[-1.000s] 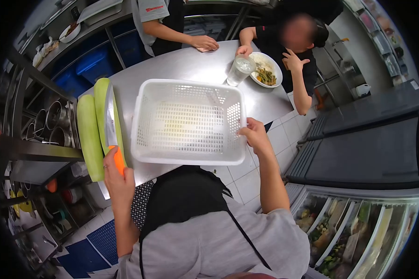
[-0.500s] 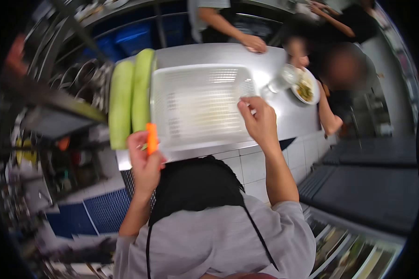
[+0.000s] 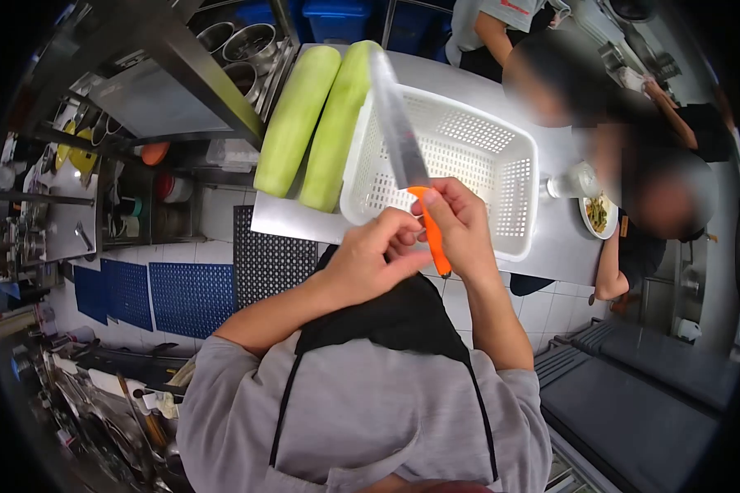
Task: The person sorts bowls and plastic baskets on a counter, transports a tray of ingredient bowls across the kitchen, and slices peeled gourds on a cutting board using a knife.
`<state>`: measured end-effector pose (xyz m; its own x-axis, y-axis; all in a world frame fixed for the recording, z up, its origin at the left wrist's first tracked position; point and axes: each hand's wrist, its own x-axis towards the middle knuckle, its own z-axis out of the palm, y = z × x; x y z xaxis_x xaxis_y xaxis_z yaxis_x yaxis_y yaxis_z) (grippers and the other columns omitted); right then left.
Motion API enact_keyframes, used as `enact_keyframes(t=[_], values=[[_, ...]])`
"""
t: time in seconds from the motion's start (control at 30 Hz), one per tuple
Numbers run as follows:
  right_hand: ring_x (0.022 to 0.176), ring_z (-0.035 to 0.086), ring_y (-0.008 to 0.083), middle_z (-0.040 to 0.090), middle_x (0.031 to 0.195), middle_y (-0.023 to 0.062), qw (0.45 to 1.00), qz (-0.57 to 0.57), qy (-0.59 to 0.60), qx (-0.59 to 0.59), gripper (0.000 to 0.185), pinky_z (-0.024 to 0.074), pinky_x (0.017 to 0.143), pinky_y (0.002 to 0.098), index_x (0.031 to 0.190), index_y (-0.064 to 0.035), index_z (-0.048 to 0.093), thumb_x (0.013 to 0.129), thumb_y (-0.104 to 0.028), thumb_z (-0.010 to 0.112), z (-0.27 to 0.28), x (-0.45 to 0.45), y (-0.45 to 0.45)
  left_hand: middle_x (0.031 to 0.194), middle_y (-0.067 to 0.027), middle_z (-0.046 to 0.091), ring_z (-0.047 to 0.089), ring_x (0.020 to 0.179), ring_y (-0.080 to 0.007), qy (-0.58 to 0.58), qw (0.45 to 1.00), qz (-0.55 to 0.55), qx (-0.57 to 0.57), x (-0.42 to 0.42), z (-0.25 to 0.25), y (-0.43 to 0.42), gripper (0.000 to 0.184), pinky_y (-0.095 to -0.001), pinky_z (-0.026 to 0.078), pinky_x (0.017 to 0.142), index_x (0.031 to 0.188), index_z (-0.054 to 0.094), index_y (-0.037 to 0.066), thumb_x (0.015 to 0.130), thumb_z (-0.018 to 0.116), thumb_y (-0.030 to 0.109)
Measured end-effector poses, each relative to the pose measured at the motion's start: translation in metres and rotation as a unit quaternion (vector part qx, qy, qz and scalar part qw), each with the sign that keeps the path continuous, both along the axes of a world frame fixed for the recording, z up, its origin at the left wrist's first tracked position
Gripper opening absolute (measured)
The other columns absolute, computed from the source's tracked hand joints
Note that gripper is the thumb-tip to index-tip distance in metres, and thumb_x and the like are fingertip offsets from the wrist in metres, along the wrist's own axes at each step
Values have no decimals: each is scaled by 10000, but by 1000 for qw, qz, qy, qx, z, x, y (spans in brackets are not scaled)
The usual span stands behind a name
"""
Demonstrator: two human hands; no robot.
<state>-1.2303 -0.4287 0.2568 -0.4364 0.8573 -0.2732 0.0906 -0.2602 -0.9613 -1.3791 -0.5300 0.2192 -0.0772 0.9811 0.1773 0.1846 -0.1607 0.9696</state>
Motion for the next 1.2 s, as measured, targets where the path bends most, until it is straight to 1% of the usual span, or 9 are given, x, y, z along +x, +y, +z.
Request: enact_keyframes(t=[0.13,0.27,0.37,0.47,0.53,0.73,0.77,0.9,1.2], values=[[668,603,83,676,822,45,990,-37,-94,99,237,489,584,243,1106,19,666,1043,-196,591,-13,32,-5,1071,-145,684,704,837,-260,151,966,198,76,-62,-20,14,179,-348,559,747,1084,655,17,915,704,53],[660,577,60,657,825,12,969,-43,-176,168,224,477,587,223,1093,22,676,1025,-187,629,-42,67,-8,1192,-281,635,608,1111,-462,495,807,320,24,-139,-51,50,602,-500,487,994,1380,512,-31,859,715,191],[655,537,47,650,807,-5,957,-63,-201,201,185,449,576,233,1079,23,691,1009,-142,646,-61,94,-8,1369,-313,548,514,1269,-481,461,846,202,-173,-172,-65,76,935,-509,437,1083,1524,328,-36,776,796,272],[851,720,392,731,910,231,921,-102,-285,244,288,559,739,421,1059,2,714,871,-208,774,-27,98,-17,1471,-289,494,494,1317,-487,475,844,187,-167,-193,-90,90,1193,-493,428,1121,1625,143,30,703,842,322],[799,702,399,719,902,204,878,-99,-357,304,253,559,708,446,1042,-10,707,855,-169,767,-18,104,-22,1534,-256,447,483,1348,-465,425,837,196,-284,-178,-57,89,1233,-492,441,1111,1645,114,102,673,844,306],[726,665,353,636,813,146,767,-131,-494,388,179,552,634,465,913,-35,635,861,-164,747,-31,132,-20,1456,-210,545,600,1254,-388,298,905,185,-239,-197,-70,84,1182,-430,497,1052,1643,178,111,664,830,235],[741,661,351,627,819,144,757,-133,-507,389,187,552,630,467,904,-35,624,863,-170,747,-32,136,-19,1349,-167,621,644,1174,-335,237,946,189,-115,-232,-122,87,1030,-390,530,1001,1617,257,66,730,777,131],[799,642,348,603,858,143,730,-152,-531,403,214,548,628,478,893,-34,600,866,-184,751,-40,148,-8,1327,-150,619,657,1119,-246,-143,962,103,-210,-235,-89,79,765,-354,555,941,1533,401,22,819,677,24],[836,652,352,635,966,145,750,-183,-497,397,224,539,676,469,925,-34,633,851,-184,782,-46,148,15,1337,-158,609,650,1140,-251,-217,965,59,-134,-204,-27,23,775,-348,541,960,1518,396,-10,827,699,166]])
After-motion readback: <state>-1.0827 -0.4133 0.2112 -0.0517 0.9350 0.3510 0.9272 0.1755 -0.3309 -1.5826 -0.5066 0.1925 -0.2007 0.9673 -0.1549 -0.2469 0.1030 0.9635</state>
